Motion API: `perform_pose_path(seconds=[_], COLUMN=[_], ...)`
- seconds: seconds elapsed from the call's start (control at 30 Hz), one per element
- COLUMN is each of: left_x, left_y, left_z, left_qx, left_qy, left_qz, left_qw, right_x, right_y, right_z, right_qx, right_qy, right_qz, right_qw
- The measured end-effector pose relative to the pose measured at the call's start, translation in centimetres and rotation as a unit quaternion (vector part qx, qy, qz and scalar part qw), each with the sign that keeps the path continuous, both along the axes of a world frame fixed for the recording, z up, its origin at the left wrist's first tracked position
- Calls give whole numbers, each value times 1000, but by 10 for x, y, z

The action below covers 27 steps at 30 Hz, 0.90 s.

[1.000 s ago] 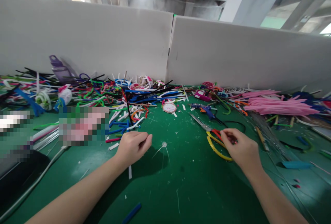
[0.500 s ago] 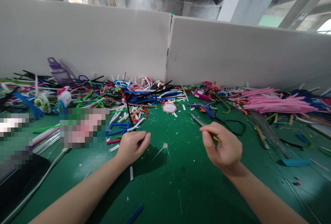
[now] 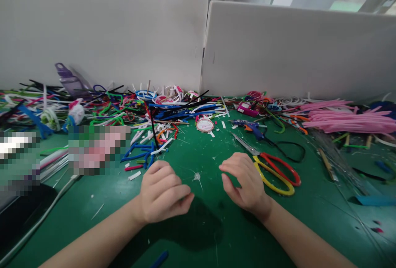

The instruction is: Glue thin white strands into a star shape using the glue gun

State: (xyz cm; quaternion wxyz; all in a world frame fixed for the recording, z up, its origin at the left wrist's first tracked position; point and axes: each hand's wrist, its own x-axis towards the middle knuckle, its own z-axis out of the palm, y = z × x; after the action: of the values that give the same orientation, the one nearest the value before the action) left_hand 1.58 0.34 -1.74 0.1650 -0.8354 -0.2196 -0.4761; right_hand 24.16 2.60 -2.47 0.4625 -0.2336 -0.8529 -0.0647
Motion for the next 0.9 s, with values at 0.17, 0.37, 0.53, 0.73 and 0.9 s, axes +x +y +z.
perform_pose_path(seconds=[0.17, 0.37, 0.53, 0.73, 0.9], left_x=[-11, -9, -4, -4, -4], left_y=[0, -4, -7, -8, -8], left_z=[-6, 7, 7, 5, 6], left_qx=[44, 32, 38, 36, 34], left_qy=[92, 177, 194, 201, 201], left_qz=[-17, -58, -56, -53, -55], left_qw=[995, 982, 979, 977, 977], right_x=[-3, -6, -6, -7, -8], right_y=[-2, -4, -2, -5, -7], right_z=[-2, -3, -4, -4, -4], right_qx=[-4, 1, -4, 3, 10], right_qy=[-4, -19, -19, -33, -43], right_qz=[17, 16, 6, 18, 33], right_qw=[1000, 1000, 1000, 999, 998])
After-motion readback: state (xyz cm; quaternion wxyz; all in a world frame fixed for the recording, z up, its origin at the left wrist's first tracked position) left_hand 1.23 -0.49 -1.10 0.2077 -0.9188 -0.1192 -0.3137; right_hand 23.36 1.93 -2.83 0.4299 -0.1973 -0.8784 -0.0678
